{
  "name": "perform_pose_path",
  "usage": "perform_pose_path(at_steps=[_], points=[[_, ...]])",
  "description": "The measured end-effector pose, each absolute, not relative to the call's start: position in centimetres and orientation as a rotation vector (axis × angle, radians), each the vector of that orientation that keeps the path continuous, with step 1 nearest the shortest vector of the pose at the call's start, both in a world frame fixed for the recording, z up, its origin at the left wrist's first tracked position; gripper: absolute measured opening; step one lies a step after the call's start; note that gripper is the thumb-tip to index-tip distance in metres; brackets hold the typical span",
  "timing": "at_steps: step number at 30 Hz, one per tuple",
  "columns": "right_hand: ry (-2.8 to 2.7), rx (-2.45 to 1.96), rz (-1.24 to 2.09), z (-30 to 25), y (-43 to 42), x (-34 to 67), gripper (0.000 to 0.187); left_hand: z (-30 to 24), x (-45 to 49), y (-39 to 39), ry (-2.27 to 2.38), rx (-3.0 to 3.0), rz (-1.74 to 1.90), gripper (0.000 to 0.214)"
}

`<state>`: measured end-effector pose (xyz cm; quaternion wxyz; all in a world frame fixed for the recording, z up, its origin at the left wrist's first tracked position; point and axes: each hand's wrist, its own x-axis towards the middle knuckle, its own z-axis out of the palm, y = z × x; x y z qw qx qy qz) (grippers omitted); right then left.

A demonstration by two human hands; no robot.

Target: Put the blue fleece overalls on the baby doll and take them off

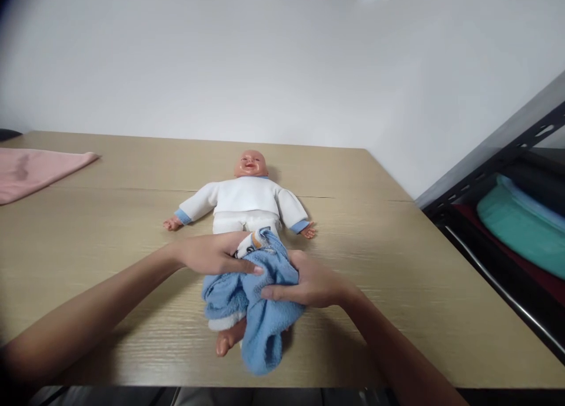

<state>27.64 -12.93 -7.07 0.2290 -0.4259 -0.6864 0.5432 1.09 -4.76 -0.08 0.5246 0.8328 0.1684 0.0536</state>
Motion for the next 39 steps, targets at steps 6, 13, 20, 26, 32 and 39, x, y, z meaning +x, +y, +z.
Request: perform_pose_path(at_steps=[6,13,20,26,32,39], points=[[-1.716,-1.038,1.57,-6.5,-13.5,27.6,0.041,-0.3,1.0,-3.9,0.304,1.899,0.025,0.039],[-1.7,-0.987,1.634,-5.4,-13.6,27.3,0.05,-0.3,1.0,-3.8,0.15,1.74,-0.078,0.043],[-1.502,-0.862,1.913,-7.0,-14.0,28.0,0.057,-2.4,0.4,-3.6,0.207,1.713,0.071,0.039],[-1.08,-0.915,1.843,-8.2,-13.7,26.3,0.065,-3.2,0.5,-3.2,0.102,1.46,-0.102,0.066],[-1.302,-0.905,1.908,-7.7,-13.5,26.6,0.062,-3.2,0.4,-2.9,0.107,1.545,-0.057,0.038],[-1.541,-0.667,2.041,-8.0,-13.7,27.9,0.062,-3.8,-0.1,-2.9,0.173,1.582,-0.067,0.045]])
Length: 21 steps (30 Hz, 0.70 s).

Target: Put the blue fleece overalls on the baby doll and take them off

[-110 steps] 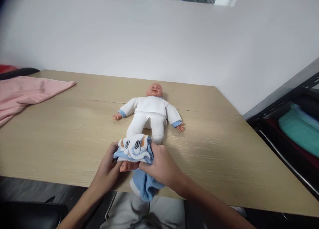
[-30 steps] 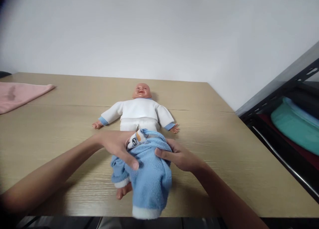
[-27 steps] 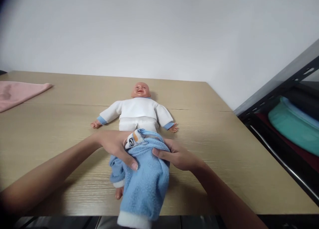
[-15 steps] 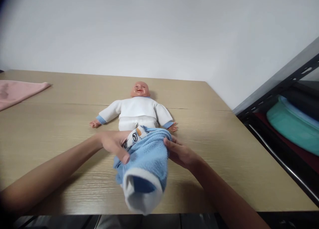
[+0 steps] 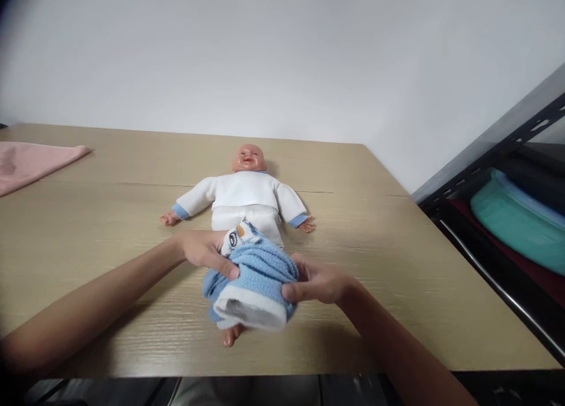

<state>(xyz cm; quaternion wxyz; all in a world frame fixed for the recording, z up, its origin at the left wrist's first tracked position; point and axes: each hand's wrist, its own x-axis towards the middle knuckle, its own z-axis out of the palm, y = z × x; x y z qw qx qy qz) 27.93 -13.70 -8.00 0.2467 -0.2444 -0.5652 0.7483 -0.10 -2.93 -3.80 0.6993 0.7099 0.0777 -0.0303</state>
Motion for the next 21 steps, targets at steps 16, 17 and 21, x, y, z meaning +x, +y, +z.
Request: perform_pose_path(at_steps=[16,17,21], points=[[-1.43,-1.234,1.341,-5.1,-20.3,23.7,0.058,-2.6,1.3,-5.3,0.314,1.815,0.162,0.027],[-1.385,-1.297,1.214,-5.5,-20.5,23.4,0.05,-2.7,1.5,-5.6,0.315,1.859,0.174,0.024],[-1.229,-1.409,0.905,-7.7,-21.9,22.3,0.04,-2.9,2.2,-6.7,0.449,2.058,0.299,0.026]])
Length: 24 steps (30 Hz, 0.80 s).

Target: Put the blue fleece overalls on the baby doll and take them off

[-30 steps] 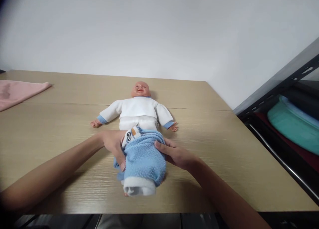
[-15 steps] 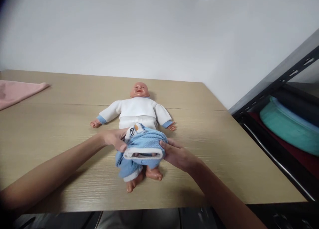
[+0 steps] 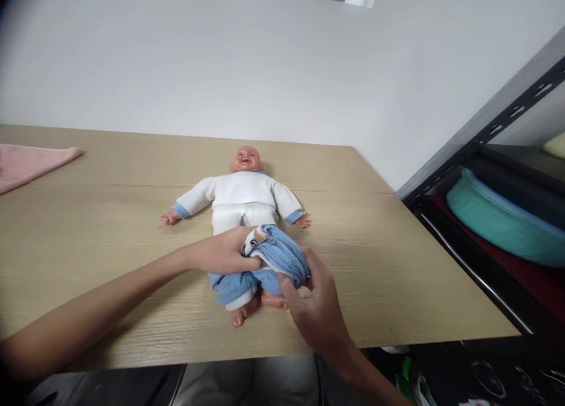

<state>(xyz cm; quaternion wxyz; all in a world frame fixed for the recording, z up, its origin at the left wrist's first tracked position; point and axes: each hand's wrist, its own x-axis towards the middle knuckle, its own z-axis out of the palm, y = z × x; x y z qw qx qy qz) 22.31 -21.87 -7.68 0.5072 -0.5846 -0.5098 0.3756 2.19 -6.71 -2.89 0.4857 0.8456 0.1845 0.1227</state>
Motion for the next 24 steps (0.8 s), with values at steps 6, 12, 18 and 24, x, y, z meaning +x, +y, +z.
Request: perform_pose_path(at_steps=[6,12,18,24], points=[[-1.083,-1.453,0.962,-11.4,-26.1,19.6,0.071,-2.8,2.7,-8.6,0.742,2.339,0.149,0.039],[-0.98,-1.686,0.519,-13.8,-26.5,17.9,0.066,-3.0,3.0,-9.2,0.856,2.513,-0.006,0.049],[-1.105,-1.713,0.252,-13.8,-26.1,17.7,0.041,-2.8,3.2,-9.4,0.893,2.572,-0.147,0.06],[-1.302,-1.761,-0.248,-14.0,-26.2,18.6,0.016,-3.3,3.3,-9.9,0.893,2.584,-0.166,0.06]])
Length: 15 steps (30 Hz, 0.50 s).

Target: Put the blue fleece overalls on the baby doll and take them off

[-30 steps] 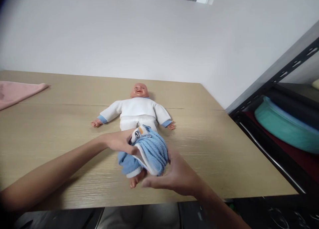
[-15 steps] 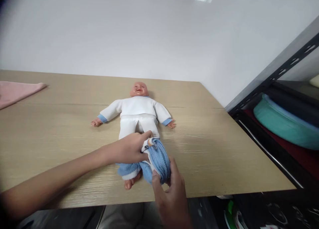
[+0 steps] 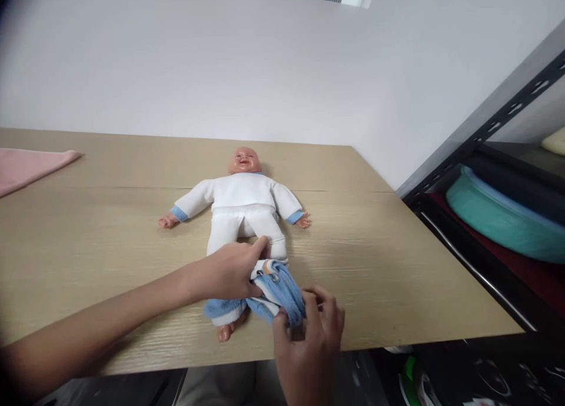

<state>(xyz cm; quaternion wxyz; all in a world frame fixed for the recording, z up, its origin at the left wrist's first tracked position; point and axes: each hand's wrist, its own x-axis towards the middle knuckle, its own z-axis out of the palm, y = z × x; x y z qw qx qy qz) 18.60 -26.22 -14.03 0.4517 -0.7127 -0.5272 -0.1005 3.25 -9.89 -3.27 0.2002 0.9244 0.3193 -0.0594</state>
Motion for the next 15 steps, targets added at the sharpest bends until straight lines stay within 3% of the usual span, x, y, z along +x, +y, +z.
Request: perform_pose_path(at_steps=[3,10,15], points=[[-1.36,-1.719,-0.147,-14.7,-26.5,19.2,0.02,-3.9,3.1,-9.8,0.823,2.555,-0.081,0.058],[-0.851,-1.684,0.556,-16.0,-27.0,17.3,0.05,-4.8,2.5,-8.7,0.713,2.287,0.089,0.067],[-0.842,-1.563,0.752,-16.1,-26.1,17.5,0.045,-4.0,2.0,-8.0,0.635,2.061,0.131,0.067]])
